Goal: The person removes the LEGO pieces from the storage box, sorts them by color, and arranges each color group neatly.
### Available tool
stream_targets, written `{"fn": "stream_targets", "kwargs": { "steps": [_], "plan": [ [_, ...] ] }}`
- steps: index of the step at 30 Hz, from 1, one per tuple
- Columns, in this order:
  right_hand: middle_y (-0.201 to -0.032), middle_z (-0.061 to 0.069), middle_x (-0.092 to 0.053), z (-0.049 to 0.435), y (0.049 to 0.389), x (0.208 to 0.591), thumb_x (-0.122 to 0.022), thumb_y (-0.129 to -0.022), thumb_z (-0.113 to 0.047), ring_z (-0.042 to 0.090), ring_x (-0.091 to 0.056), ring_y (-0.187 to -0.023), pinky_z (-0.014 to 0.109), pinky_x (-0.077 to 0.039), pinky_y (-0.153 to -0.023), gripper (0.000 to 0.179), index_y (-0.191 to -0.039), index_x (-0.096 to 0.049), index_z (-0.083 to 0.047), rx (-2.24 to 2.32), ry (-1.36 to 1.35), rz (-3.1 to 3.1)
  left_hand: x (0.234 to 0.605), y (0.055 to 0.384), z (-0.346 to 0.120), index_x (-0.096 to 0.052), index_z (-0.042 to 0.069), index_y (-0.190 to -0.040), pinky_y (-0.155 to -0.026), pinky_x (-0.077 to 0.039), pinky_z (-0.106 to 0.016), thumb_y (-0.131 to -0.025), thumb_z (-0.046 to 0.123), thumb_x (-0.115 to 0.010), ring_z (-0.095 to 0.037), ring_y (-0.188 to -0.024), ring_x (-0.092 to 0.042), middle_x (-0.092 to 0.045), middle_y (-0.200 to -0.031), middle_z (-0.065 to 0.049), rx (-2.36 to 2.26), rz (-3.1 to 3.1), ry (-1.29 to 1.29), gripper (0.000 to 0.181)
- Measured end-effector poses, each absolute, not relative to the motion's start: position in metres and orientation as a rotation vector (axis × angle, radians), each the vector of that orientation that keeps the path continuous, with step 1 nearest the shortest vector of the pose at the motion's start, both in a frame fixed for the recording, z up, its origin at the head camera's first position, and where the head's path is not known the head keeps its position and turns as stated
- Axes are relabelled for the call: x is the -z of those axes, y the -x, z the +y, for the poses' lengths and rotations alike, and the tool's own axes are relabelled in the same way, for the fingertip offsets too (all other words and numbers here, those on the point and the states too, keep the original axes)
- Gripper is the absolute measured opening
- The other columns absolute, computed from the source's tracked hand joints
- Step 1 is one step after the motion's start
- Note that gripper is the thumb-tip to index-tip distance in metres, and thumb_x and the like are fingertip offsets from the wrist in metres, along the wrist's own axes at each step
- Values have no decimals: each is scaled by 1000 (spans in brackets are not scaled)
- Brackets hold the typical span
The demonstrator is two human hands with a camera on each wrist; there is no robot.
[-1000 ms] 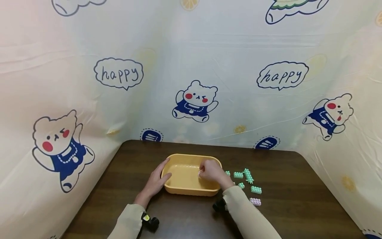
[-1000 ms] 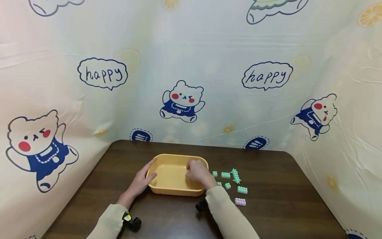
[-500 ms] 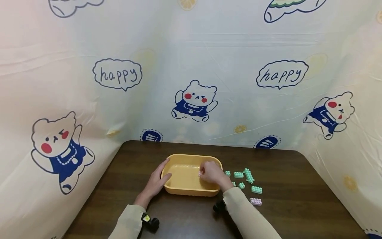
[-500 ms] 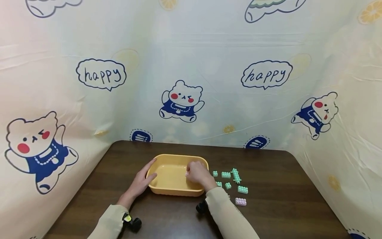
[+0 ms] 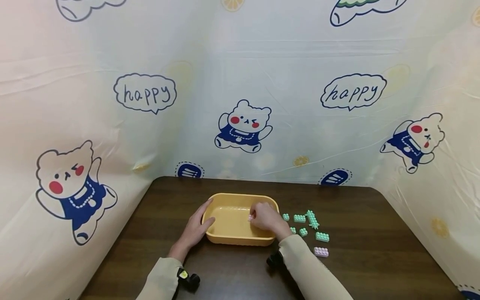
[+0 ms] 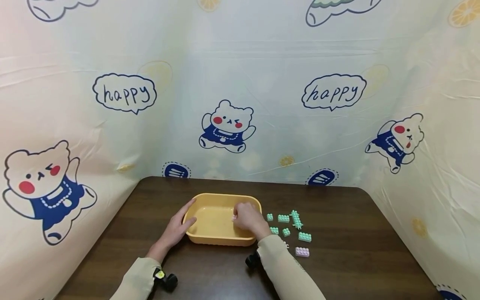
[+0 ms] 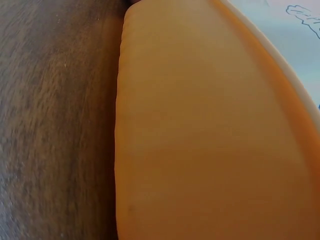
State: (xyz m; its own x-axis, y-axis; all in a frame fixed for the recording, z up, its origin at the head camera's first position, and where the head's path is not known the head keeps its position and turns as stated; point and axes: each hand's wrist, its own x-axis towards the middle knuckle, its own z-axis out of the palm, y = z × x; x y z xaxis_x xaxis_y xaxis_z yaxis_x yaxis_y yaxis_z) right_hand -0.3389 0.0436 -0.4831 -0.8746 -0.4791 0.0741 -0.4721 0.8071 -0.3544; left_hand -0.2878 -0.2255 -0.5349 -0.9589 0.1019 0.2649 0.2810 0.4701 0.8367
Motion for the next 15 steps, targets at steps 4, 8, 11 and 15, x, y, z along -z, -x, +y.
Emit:
{"fn": "stream_targets", "kwargs": {
  "steps": [4, 8, 11, 15],
  "plan": [
    [-72, -6, -60, 43, 338, 484, -70, -83, -18, 11, -52, -63, 24, -44, -58, 6, -84, -71, -12, 545, 760, 2980, 536, 288, -225, -33, 24, -152, -114, -28, -58, -95, 22, -59, -34, -144, -32, -31, -158, -9, 1520, -2544, 323, 62],
    [-72, -6, -60, 42, 337, 484, -71, -83, -20, 11, -51, -64, 25, -43, -58, 6, -84, -71, -14, 522, 729, 2984, 534, 287, -225, -33, 23, -152, -114, -28, -58, -95, 22, -59, -34, -144, -32, -31, -158, -9, 1518, -2546, 325, 63],
    [-73, -6, -60, 40, 336, 484, -71, -83, -21, 12, -51, -64, 25, -43, -58, 6, -85, -71, -15, 528, 716, 2976, 533, 287, -225, -34, 21, -152, -114, -28, -58, -95, 21, -59, -35, -144, -32, -33, -158, -10, 1505, -2537, 335, 62],
    [-73, -6, -60, 39, 335, 483, -72, -84, -21, 12, -52, -64, 25, -44, -57, 7, -85, -71, -14, 535, 701, 2964, 533, 287, -226, -34, 20, -152, -114, -28, -58, -95, 20, -59, -35, -143, -33, -34, -157, -10, 1487, -2529, 350, 62]
  ]
}}
